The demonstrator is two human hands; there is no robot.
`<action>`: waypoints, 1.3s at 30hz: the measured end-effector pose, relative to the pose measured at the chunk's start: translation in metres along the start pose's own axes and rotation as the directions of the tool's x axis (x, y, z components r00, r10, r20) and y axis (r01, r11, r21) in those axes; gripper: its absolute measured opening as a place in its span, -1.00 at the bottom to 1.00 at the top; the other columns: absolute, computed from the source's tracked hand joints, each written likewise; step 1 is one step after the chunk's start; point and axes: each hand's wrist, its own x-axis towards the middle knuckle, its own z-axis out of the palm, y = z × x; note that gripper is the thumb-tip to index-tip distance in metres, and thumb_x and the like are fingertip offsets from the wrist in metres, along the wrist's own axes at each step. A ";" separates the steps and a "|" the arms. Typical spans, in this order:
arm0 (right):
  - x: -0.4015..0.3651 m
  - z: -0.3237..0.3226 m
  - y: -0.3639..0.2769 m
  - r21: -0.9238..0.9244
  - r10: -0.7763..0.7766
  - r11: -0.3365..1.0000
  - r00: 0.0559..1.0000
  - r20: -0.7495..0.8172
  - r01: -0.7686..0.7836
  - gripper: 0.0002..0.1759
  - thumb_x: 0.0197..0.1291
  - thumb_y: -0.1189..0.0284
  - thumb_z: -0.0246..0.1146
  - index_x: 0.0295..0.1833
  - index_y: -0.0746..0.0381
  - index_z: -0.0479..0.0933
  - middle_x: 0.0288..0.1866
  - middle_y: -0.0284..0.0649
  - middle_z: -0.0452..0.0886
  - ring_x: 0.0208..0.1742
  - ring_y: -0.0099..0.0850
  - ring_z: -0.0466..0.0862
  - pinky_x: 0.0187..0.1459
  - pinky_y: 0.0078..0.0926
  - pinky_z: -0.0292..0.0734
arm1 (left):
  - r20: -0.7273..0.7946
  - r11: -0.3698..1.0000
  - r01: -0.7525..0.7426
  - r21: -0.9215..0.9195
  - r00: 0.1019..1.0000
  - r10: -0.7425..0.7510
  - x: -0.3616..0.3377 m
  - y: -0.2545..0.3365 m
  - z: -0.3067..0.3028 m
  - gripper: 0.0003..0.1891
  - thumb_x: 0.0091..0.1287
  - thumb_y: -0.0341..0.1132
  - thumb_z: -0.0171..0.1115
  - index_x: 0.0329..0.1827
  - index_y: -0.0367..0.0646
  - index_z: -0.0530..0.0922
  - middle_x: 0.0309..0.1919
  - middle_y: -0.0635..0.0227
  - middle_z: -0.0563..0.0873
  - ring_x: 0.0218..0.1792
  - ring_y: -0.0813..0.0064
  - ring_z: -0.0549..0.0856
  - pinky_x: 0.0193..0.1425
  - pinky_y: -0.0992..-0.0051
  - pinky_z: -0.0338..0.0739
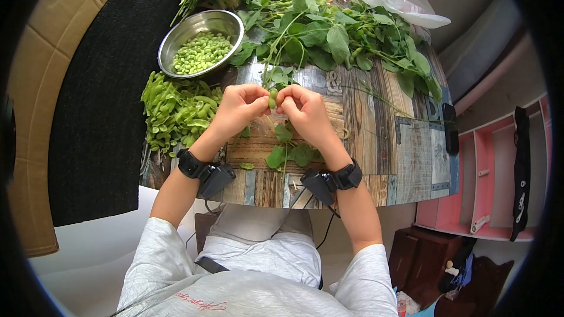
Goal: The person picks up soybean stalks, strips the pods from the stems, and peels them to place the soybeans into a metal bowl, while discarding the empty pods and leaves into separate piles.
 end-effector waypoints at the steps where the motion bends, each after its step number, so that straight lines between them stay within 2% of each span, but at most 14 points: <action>1: 0.001 0.000 0.000 -0.086 -0.051 0.995 0.999 0.000 0.051 -0.85 0.15 0.54 0.07 -0.26 0.39 0.52 -0.42 -0.25 0.60 -0.40 -0.60 0.59 -0.35 -0.66 0.48 | -0.018 1.000 -0.002 -0.001 1.000 0.002 0.000 0.001 0.000 -0.87 0.22 -0.44 0.20 -0.29 -0.35 0.59 -0.48 0.35 0.67 -0.44 0.66 0.62 -0.35 0.66 0.50; 3: 0.001 0.002 -0.002 -0.171 -0.102 0.980 0.995 0.005 0.101 -0.86 0.16 0.54 0.08 -0.27 0.37 0.52 -0.40 -0.23 0.60 -0.40 -0.59 0.58 -0.34 -0.66 0.47 | -0.038 1.000 -0.003 -0.003 0.999 0.003 0.000 0.001 0.000 -0.88 0.22 -0.43 0.20 -0.30 -0.34 0.60 -0.48 0.35 0.67 -0.44 0.66 0.62 -0.35 0.65 0.51; 5: 0.000 0.006 -0.009 -0.356 -0.245 0.910 0.968 -0.054 0.210 -0.89 0.16 0.50 0.17 -0.24 0.33 0.49 -0.40 -0.24 0.59 -0.42 -0.57 0.56 -0.38 -0.64 0.46 | -0.091 0.999 0.001 0.048 0.996 0.003 0.001 0.000 0.000 -0.87 0.23 -0.42 0.20 -0.31 -0.35 0.60 -0.47 0.34 0.68 -0.43 0.65 0.63 -0.35 0.65 0.50; 9: 0.000 0.008 -0.009 -0.406 -0.328 0.871 0.943 -0.057 0.278 -0.83 0.14 0.47 0.25 -0.18 0.28 0.46 -0.41 -0.26 0.58 -0.43 -0.57 0.55 -0.42 -0.63 0.44 | -0.102 0.989 -0.073 0.131 0.991 0.087 -0.003 0.006 0.005 -0.86 0.23 -0.42 0.20 -0.31 -0.35 0.59 -0.47 0.34 0.68 -0.43 0.64 0.64 -0.36 0.66 0.50; 12: 0.001 0.008 0.002 -0.289 -0.288 0.924 0.953 -0.095 0.250 -0.76 0.12 0.49 0.28 -0.12 0.26 0.42 -0.42 -0.29 0.56 -0.42 -0.58 0.55 -0.41 -0.65 0.44 | -0.066 0.966 -0.144 0.212 0.985 0.161 -0.004 0.008 0.006 -0.86 0.23 -0.41 0.20 -0.31 -0.36 0.58 -0.47 0.34 0.68 -0.42 0.63 0.64 -0.34 0.65 0.50; 18: -0.001 0.011 -0.001 -0.171 -0.292 0.948 0.947 -0.136 0.268 -0.80 0.16 0.54 0.24 -0.11 0.27 0.41 -0.42 -0.33 0.54 -0.38 -0.63 0.54 -0.37 -0.67 0.43 | -0.084 0.987 -0.115 0.112 0.989 0.125 -0.002 -0.001 0.006 -0.86 0.24 -0.41 0.18 -0.29 -0.35 0.57 -0.46 0.38 0.66 -0.43 0.65 0.62 -0.33 0.64 0.49; 20: -0.002 0.009 -0.003 -0.059 -0.186 0.982 0.976 -0.111 0.180 -0.82 0.19 0.53 0.21 -0.10 0.27 0.41 -0.37 -0.37 0.54 -0.33 -0.66 0.53 -0.32 -0.70 0.43 | -0.079 0.997 -0.066 -0.049 0.995 0.062 -0.002 -0.001 0.006 -0.86 0.25 -0.40 0.18 -0.27 -0.33 0.57 -0.48 0.42 0.63 -0.49 0.69 0.56 -0.41 0.68 0.43; 23: -0.001 0.006 0.000 0.031 -0.151 0.988 0.986 -0.074 0.153 -0.84 0.21 0.53 0.19 -0.10 0.28 0.44 -0.32 -0.38 0.54 -0.28 -0.66 0.53 -0.26 -0.71 0.43 | -0.025 0.981 0.023 -0.191 0.999 -0.028 -0.003 0.006 0.004 -0.87 0.26 -0.38 0.18 -0.26 -0.29 0.57 -0.51 0.47 0.60 -0.54 0.75 0.49 -0.47 0.73 0.35; 27: -0.001 0.007 -0.004 0.057 -0.076 0.995 0.994 -0.072 0.081 -0.84 0.21 0.50 0.21 -0.11 0.29 0.48 -0.30 -0.39 0.54 -0.28 -0.67 0.53 -0.26 -0.71 0.43 | 0.021 0.952 0.069 -0.300 0.998 -0.066 -0.002 0.004 0.002 -0.88 0.27 -0.37 0.19 -0.26 -0.26 0.57 -0.52 0.50 0.57 -0.55 0.78 0.46 -0.49 0.76 0.30; 30: -0.001 0.010 -0.007 0.022 -0.141 0.989 0.985 -0.101 0.144 -0.81 0.15 0.49 0.29 -0.12 0.29 0.51 -0.33 -0.39 0.56 -0.34 -0.65 0.53 -0.30 -0.68 0.44 | -0.004 0.955 0.080 -0.286 0.996 -0.085 -0.003 0.005 0.006 -0.87 0.29 -0.35 0.18 -0.26 -0.24 0.57 -0.53 0.52 0.56 -0.55 0.78 0.46 -0.49 0.76 0.30; 32: -0.001 0.008 -0.003 -0.173 -0.256 0.955 0.964 -0.070 0.241 -0.76 0.04 0.50 0.36 -0.16 0.29 0.53 -0.35 -0.37 0.57 -0.36 -0.62 0.54 -0.34 -0.65 0.45 | -0.050 0.980 -0.022 -0.198 0.999 0.013 -0.002 0.004 0.009 -0.82 0.32 -0.28 0.18 -0.26 -0.23 0.57 -0.53 0.54 0.55 -0.54 0.79 0.45 -0.51 0.76 0.29; 33: 0.000 0.008 -0.004 -0.173 -0.256 0.955 0.964 -0.071 0.241 -0.76 0.04 0.50 0.36 -0.16 0.29 0.53 -0.35 -0.37 0.57 -0.36 -0.62 0.54 -0.34 -0.65 0.45 | -0.050 0.980 -0.022 -0.198 0.999 0.012 -0.002 0.004 0.008 -0.82 0.32 -0.28 0.18 -0.26 -0.23 0.57 -0.53 0.54 0.55 -0.54 0.79 0.45 -0.51 0.76 0.29; 35: 0.000 0.007 -0.006 -0.360 -0.355 0.874 0.935 -0.017 0.325 -0.74 -0.03 0.54 0.39 -0.19 0.29 0.55 -0.36 -0.35 0.56 -0.37 -0.61 0.55 -0.35 -0.65 0.46 | -0.024 0.993 -0.054 -0.103 0.998 0.051 -0.002 0.004 0.007 -0.73 0.31 -0.20 0.21 -0.26 -0.29 0.57 -0.47 0.44 0.62 -0.46 0.72 0.54 -0.38 0.67 0.45; 39: 0.000 0.009 -0.005 -0.322 -0.351 0.891 0.936 -0.037 0.321 -0.74 -0.03 0.56 0.39 -0.17 0.29 0.56 -0.37 -0.36 0.55 -0.37 -0.62 0.54 -0.32 -0.66 0.48 | 0.002 0.992 -0.058 -0.111 0.998 0.059 0.001 -0.002 0.005 -0.69 0.31 -0.15 0.20 -0.25 -0.29 0.57 -0.46 0.44 0.62 -0.46 0.72 0.54 -0.38 0.65 0.45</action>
